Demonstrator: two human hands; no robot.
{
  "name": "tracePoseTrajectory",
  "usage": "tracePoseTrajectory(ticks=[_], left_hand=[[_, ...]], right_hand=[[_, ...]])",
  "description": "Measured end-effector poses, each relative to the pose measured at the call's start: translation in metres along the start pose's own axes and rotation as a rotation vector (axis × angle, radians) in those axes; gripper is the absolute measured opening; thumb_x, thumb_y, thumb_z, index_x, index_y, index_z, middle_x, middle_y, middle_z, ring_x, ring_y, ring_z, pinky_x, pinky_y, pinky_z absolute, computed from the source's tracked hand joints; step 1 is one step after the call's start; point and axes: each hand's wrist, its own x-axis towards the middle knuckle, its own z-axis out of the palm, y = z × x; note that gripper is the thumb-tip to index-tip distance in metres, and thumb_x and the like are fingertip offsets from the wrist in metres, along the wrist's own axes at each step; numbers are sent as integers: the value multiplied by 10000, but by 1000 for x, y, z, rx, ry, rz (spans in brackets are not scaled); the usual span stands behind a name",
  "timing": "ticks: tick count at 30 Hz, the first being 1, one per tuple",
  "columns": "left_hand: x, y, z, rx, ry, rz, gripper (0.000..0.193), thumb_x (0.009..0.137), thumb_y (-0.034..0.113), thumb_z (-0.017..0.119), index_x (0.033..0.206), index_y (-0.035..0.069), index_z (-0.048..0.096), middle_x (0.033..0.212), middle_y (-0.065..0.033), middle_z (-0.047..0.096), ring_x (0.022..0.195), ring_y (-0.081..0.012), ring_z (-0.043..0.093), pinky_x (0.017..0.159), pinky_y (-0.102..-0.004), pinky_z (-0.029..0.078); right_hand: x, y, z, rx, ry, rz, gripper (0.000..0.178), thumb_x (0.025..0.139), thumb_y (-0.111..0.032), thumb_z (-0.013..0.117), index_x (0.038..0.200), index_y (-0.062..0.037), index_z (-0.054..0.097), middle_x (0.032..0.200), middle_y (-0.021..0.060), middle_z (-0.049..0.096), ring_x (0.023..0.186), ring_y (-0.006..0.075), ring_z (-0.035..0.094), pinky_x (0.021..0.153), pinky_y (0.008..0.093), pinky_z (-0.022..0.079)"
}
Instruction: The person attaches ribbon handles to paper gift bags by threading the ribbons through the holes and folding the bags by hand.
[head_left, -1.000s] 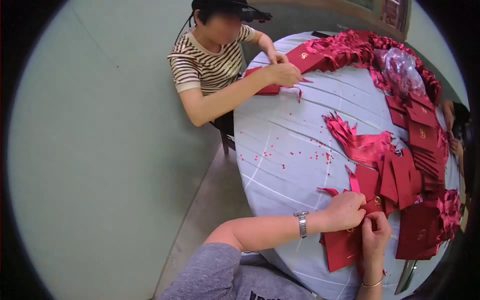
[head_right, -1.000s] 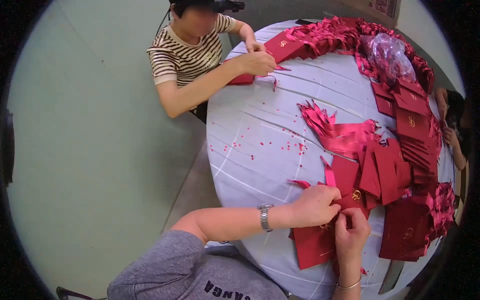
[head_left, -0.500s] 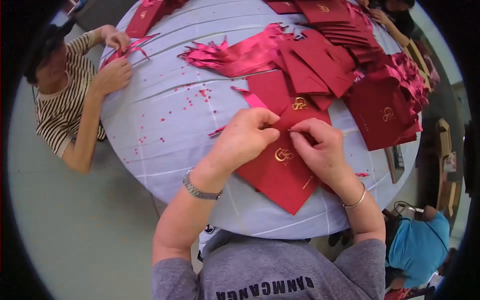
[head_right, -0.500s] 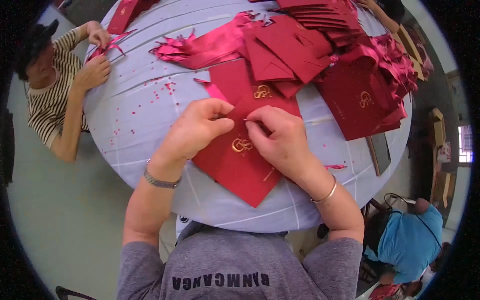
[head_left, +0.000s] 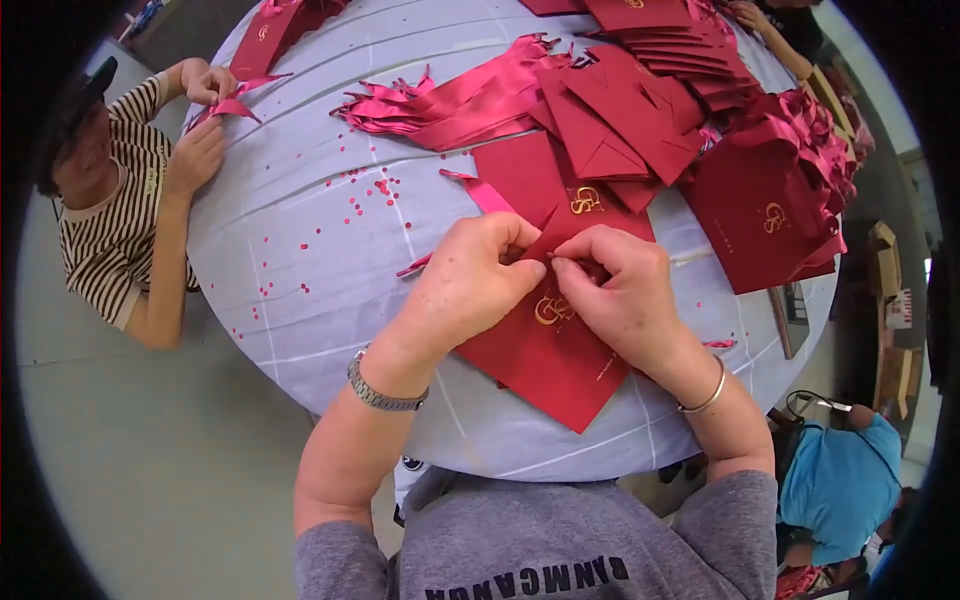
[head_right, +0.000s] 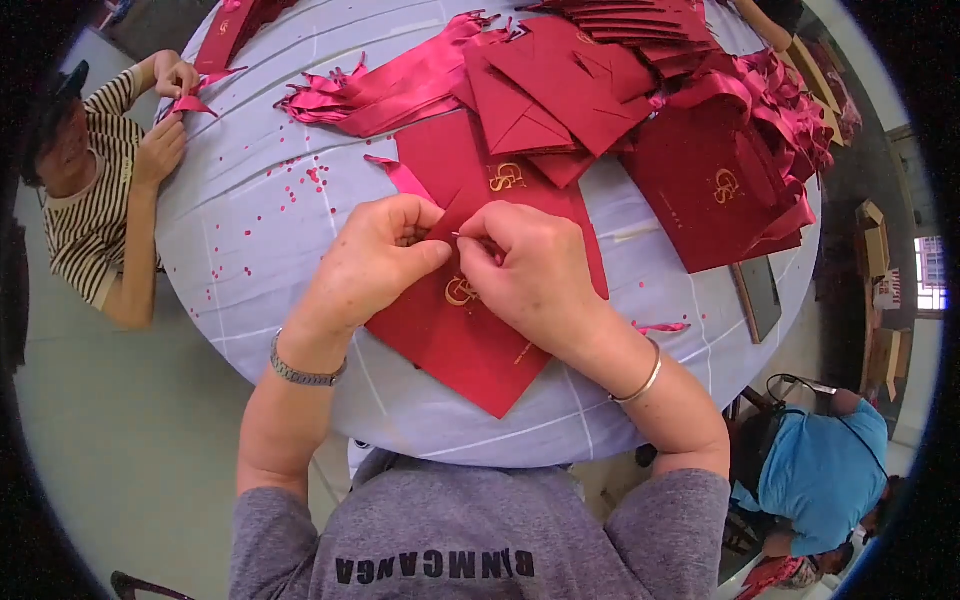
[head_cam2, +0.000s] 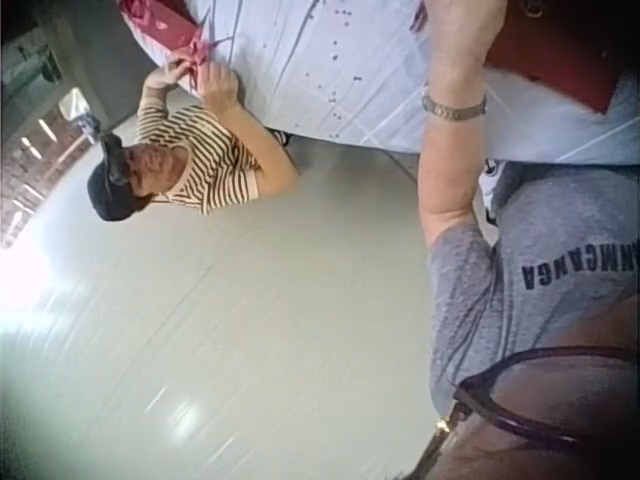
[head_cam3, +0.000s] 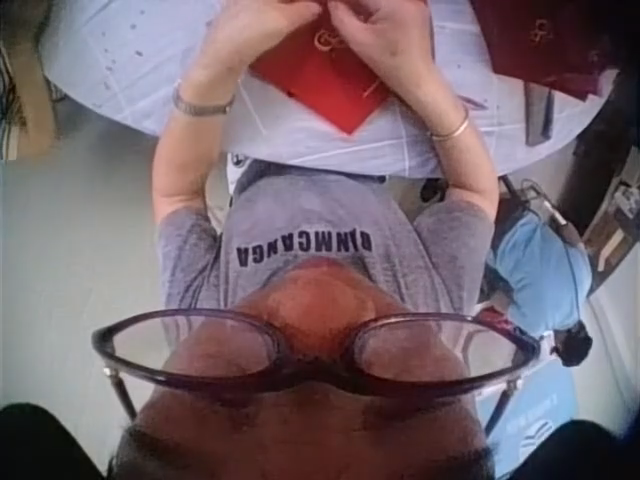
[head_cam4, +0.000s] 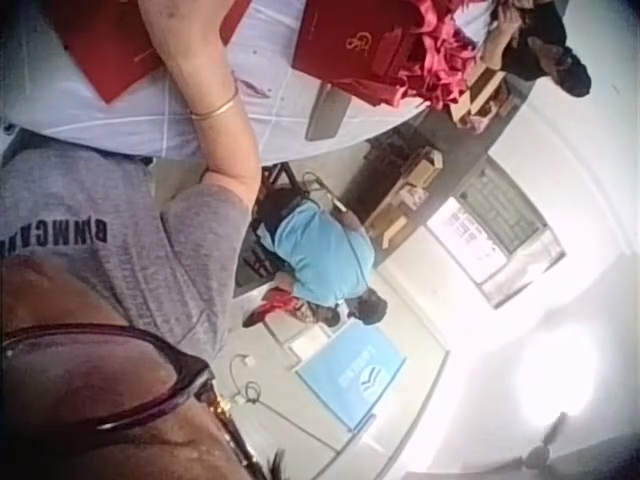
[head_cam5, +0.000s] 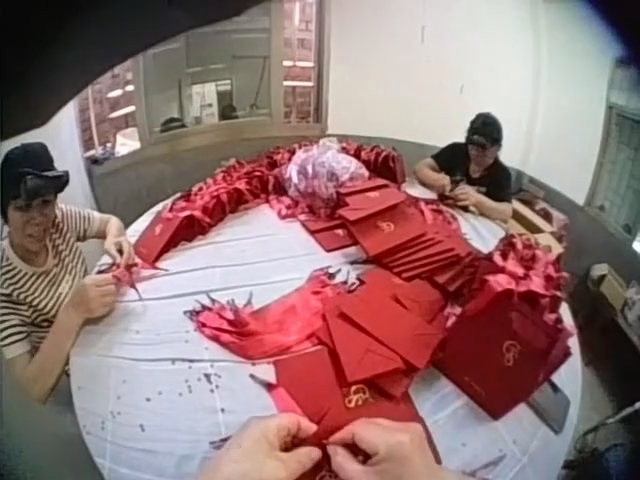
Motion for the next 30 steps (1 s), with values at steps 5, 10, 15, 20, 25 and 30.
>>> tracePoseTrajectory(ticks=[5,10,15,20,25,30], left_hand=[[-7,-8,8,248,241,236,203,785,49,574,968,-27,618,847,-167,654,794,-207,641,698,-326,499],[-15,-7,32,399,338,467,40,716,18,522,753,5,531,756,-216,565,761,-411,554,652,-478,437],[-26,-9,42,415,329,536,69,708,23,557,772,-2,546,774,-205,578,761,-392,571,667,-472,455],[-22,-6,35,271,274,401,139,707,14,552,832,-33,590,827,-224,618,819,-384,604,697,-447,475],[-20,-4,31,171,259,373,175,706,4,562,866,-40,619,847,-240,628,839,-373,623,709,-417,482],[-21,-2,28,178,274,444,137,701,13,564,826,-33,594,819,-230,619,809,-387,607,673,-433,469]], right_hand=[[7,-12,3,-68,-24,4,54,740,-18,635,786,4,619,691,133,623,596,203,619,538,304,472],[-1,-26,-5,-236,-51,-16,59,729,-29,602,762,-23,553,685,188,557,647,375,570,567,432,450],[-3,-38,-8,74,9,245,113,730,42,592,820,-16,557,635,102,563,550,186,565,522,308,438],[-10,-29,-12,-45,-67,83,126,749,48,595,858,-2,557,627,98,566,549,191,559,520,308,433],[-16,-34,-3,-265,45,-240,125,754,27,594,868,-20,571,693,176,581,645,360,585,576,420,451],[-14,-29,-2,-331,19,-364,110,746,16,589,846,-22,562,708,168,583,666,363,586,592,438,447]])
